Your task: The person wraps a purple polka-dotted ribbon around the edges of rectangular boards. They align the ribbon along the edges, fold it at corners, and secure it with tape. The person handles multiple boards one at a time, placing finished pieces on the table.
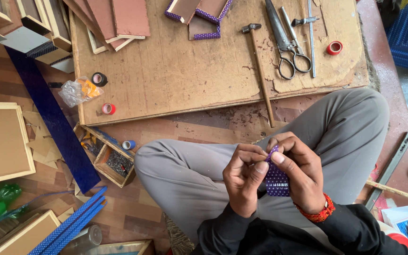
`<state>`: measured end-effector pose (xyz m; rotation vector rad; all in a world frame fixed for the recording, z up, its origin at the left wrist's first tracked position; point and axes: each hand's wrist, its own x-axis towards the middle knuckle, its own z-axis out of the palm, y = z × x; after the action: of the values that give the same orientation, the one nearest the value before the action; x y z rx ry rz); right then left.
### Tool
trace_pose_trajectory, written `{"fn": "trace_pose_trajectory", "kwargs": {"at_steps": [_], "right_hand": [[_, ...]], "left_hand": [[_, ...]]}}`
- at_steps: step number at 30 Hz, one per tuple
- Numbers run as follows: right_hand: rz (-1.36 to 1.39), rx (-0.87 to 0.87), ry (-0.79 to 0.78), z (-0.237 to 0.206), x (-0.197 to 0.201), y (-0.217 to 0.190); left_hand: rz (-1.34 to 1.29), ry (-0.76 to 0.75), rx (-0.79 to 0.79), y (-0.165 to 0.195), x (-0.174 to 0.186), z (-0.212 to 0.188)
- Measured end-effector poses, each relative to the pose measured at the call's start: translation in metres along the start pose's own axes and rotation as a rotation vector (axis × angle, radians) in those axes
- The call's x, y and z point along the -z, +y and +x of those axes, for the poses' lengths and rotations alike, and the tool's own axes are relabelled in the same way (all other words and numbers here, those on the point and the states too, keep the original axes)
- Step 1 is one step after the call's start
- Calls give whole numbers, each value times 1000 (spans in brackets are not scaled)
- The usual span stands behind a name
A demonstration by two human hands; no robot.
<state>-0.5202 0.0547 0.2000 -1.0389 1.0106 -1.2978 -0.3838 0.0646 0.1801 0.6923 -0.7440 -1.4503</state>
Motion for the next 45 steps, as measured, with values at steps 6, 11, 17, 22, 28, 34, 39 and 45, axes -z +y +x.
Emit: {"fn": "trace_pose_trajectory", "kwargs": {"at_steps": [6, 11, 17, 22, 28, 34, 39, 45], "right_hand": [[52, -49, -82, 1, 3, -4], [20, -108, -156, 1, 8, -8], [20, -46, -221, 8, 10, -8], [36, -90, -262, 10, 11, -10], [-11, -91, -327, 11, 13, -11], [-18, -109, -341, 12, 12, -10], [-14, -127, -347, 14, 10, -10], [-8, -125, -343, 13, 11, -7]], "left_hand": [[-103, 51, 37, -2, 2, -8], [8, -23, 45, 11, 10, -10], [135, -103, 31, 33, 5, -5], [144, -224, 175, 58, 15, 10], [261, -325, 254, 65, 27, 18], [173, -291, 229, 62, 26, 17], [276, -319, 259, 67, 30, 20], [221, -291, 237, 65, 27, 16]]}}
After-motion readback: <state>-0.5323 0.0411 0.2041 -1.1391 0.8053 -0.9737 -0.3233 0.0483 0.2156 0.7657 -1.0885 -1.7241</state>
